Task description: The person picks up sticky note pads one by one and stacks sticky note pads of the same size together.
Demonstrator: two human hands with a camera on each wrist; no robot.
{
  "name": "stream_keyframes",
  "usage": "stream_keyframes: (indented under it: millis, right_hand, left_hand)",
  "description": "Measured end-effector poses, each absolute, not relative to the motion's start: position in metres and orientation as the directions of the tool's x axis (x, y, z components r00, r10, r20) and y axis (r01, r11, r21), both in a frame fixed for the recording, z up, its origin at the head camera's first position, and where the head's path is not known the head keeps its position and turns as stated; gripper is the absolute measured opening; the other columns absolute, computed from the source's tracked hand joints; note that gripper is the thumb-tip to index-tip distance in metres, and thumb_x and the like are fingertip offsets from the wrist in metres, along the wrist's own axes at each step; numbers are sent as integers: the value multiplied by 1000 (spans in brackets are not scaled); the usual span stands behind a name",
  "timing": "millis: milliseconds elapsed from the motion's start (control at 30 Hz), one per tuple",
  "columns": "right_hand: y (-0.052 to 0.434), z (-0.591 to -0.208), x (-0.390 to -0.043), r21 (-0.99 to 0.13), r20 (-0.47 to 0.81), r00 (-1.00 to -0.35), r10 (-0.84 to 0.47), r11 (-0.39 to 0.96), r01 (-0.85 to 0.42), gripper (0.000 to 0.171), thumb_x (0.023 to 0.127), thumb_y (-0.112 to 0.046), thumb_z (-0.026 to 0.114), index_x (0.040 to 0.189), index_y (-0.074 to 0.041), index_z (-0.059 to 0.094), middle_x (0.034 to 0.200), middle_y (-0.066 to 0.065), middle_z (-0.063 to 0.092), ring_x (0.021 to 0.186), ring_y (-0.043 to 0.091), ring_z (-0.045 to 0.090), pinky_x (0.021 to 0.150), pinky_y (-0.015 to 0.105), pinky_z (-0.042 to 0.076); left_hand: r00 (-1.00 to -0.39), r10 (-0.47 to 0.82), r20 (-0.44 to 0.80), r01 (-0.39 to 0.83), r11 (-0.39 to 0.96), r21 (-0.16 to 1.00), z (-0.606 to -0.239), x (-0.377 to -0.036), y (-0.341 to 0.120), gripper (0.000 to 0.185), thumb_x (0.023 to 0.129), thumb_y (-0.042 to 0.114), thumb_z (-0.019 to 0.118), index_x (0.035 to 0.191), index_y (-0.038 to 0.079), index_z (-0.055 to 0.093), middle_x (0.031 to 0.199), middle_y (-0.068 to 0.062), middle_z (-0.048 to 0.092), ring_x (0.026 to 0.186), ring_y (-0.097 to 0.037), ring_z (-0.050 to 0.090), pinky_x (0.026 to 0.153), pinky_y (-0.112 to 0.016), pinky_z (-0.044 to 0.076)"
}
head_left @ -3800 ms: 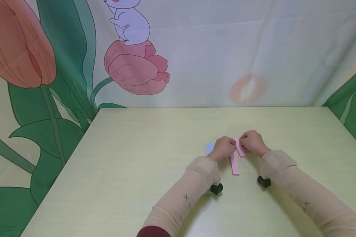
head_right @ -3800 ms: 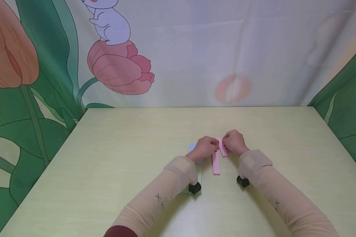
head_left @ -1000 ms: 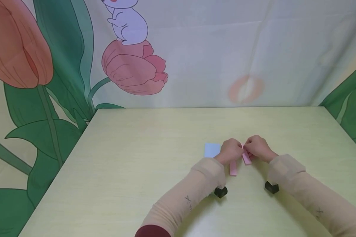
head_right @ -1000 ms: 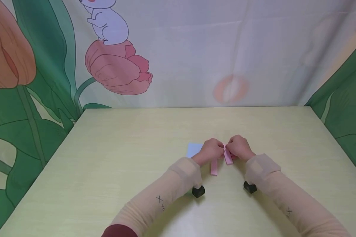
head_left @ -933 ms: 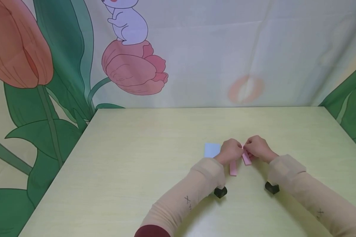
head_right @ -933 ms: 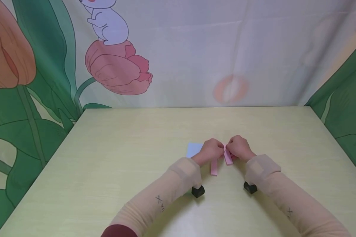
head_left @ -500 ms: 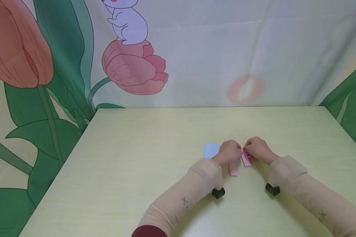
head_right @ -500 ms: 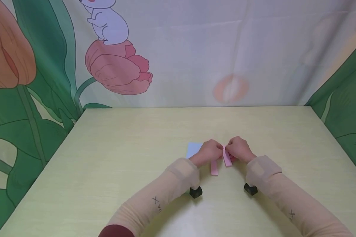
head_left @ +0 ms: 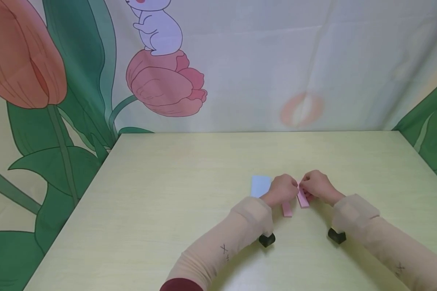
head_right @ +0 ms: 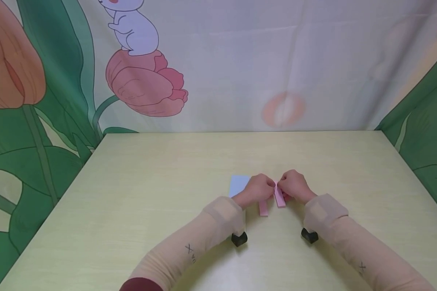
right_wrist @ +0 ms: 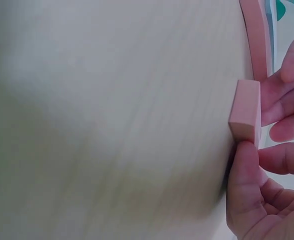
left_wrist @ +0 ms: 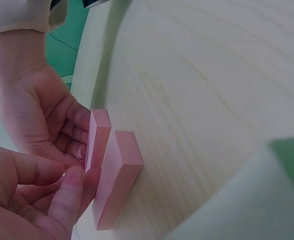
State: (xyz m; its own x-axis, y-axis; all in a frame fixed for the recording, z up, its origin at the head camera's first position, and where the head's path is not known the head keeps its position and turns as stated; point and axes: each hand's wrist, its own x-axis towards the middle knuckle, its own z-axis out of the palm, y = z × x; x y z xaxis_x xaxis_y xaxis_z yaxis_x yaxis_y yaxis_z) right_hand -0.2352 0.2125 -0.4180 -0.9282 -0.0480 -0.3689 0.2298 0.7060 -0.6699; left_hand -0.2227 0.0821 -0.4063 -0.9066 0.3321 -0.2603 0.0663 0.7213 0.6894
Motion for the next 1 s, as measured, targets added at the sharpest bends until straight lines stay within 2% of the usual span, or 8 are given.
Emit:
stream_keyframes:
  millis: [100, 200, 467, 600, 900, 1000]
  right_hand:
    - [214, -419, -234, -674, -368, -928, -52, 703, 228, 17, 83, -4, 46, 87, 8, 56, 70, 9, 57, 55, 11, 54, 51, 24, 49]
    - [214, -420, -233, -680, -367, -928, -60, 698, 223, 17, 83, -4, 46, 86, 8, 56, 68, 8, 57, 53, 11, 54, 50, 25, 49]
    - [212, -415, -226, -683, -380, -923, -64, 692, 234, 14, 83, -3, 48, 84, 9, 56, 68, 8, 57, 53, 10, 54, 51, 26, 50]
    - [212, -414, -223, -689, -388, -919, -74, 686, 235, 14, 84, -3, 47, 84, 9, 55, 68, 8, 56, 54, 10, 54, 52, 26, 50]
    - [212, -413, -220, -684, -415, -907, -75, 682, 257, 14, 84, -3, 46, 84, 8, 55, 68, 7, 56, 54, 11, 55, 52, 26, 50]
    - [213, -413, -219, -682, -420, -904, -75, 684, 260, 15, 84, -4, 46, 87, 8, 55, 69, 8, 57, 55, 11, 55, 52, 26, 50]
  left_hand:
    - [-902, 342, -263, 76, 727, 682, -408, -222, 83, 36, 81, 5, 48, 49, 11, 32, 43, 3, 28, 39, -7, 29, 39, -18, 23]
    - [-902, 333, -274, 72, 743, 666, -409, -221, 84, 38, 82, 5, 49, 49, 11, 31, 43, 4, 26, 38, -7, 26, 38, -18, 20]
    - [-909, 347, -231, 132, 765, 631, -406, -214, 84, 32, 82, 8, 51, 53, 12, 40, 45, 4, 28, 40, -7, 29, 39, -18, 24]
    - [-903, 364, -226, 153, 767, 623, -406, -211, 84, 32, 83, 8, 50, 53, 12, 39, 45, 5, 28, 40, -6, 29, 39, -17, 23]
    - [-894, 363, -262, 118, 755, 645, -403, -205, 83, 33, 84, 7, 49, 53, 11, 39, 43, 4, 25, 37, -7, 28, 38, -18, 22]
    - [-891, 347, -293, 86, 763, 641, -401, -204, 83, 30, 84, 7, 49, 55, 10, 42, 44, 3, 29, 36, -8, 34, 38, -18, 24]
